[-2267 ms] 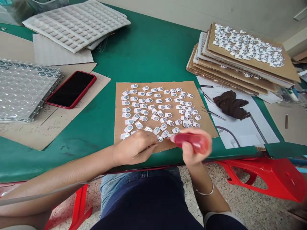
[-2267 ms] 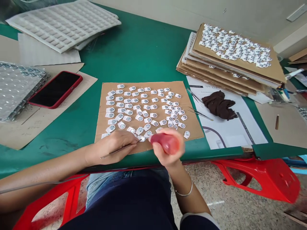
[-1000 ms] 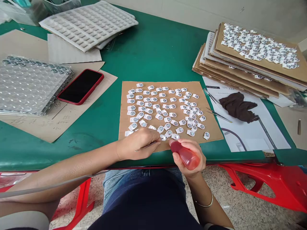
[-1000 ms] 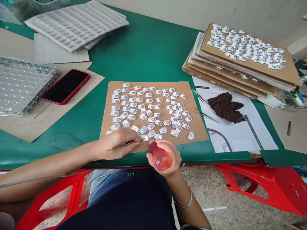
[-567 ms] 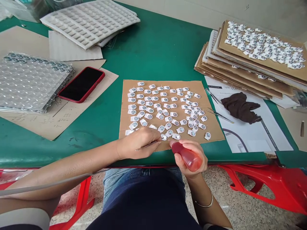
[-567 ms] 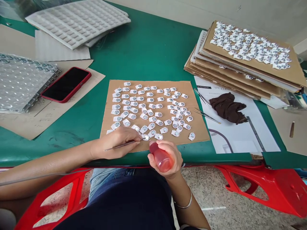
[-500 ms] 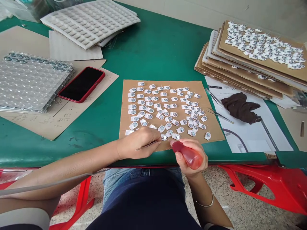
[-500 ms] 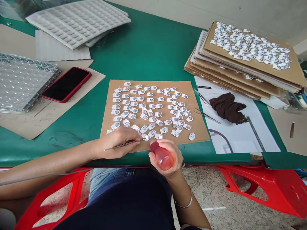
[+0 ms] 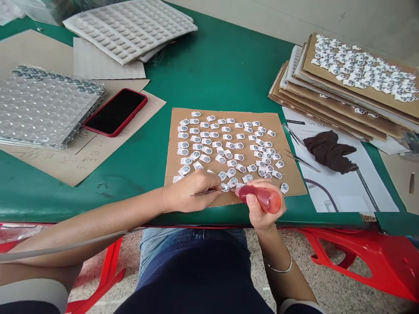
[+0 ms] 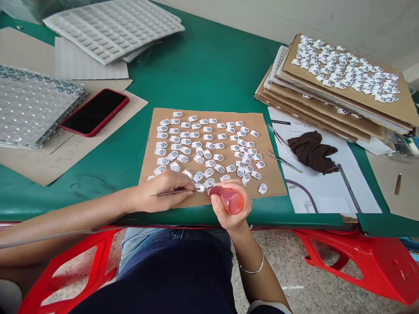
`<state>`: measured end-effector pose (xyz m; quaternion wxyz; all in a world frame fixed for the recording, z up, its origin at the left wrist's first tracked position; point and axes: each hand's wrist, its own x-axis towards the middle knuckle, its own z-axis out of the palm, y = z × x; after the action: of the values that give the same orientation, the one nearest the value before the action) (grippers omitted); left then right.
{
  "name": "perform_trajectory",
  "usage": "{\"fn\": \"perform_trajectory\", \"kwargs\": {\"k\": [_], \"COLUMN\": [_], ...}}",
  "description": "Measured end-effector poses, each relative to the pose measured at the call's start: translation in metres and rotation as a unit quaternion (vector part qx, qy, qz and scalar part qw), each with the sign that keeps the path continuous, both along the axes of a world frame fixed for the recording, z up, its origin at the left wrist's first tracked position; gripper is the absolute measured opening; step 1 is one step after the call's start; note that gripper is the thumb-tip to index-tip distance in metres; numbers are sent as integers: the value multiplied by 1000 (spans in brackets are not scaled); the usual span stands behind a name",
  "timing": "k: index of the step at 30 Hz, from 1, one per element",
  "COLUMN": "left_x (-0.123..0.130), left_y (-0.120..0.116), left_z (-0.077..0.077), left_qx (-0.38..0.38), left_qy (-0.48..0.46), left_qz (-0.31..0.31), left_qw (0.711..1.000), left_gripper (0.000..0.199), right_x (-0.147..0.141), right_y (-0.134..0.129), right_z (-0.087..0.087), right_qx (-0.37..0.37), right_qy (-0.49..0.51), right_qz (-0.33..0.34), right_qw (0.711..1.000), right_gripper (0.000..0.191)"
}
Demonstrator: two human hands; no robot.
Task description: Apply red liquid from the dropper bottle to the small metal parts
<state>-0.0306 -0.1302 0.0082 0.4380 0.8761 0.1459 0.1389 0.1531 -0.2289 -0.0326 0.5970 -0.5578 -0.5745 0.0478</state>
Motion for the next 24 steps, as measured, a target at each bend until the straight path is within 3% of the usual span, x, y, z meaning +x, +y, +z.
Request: {"fn": "perform_trajectory", "kwargs": {"k": [15,24], "left_x": [-1,-2], "left_y": [0,0], "left_z": [-2,-6], "left_qx": [-6,-29], "left_qy": [0,8], "left_qz": [4,17], "left_qw": [1000,999], "left_gripper": [14,13], "right_x": [1,1], "right_y": [-4,1], "right_z": [1,0], "right_qx": [-18,3], "right_qy": [2,52], "right_qz": [13,28], "right_qw": [1000,998], "right_gripper": [22,19]}}
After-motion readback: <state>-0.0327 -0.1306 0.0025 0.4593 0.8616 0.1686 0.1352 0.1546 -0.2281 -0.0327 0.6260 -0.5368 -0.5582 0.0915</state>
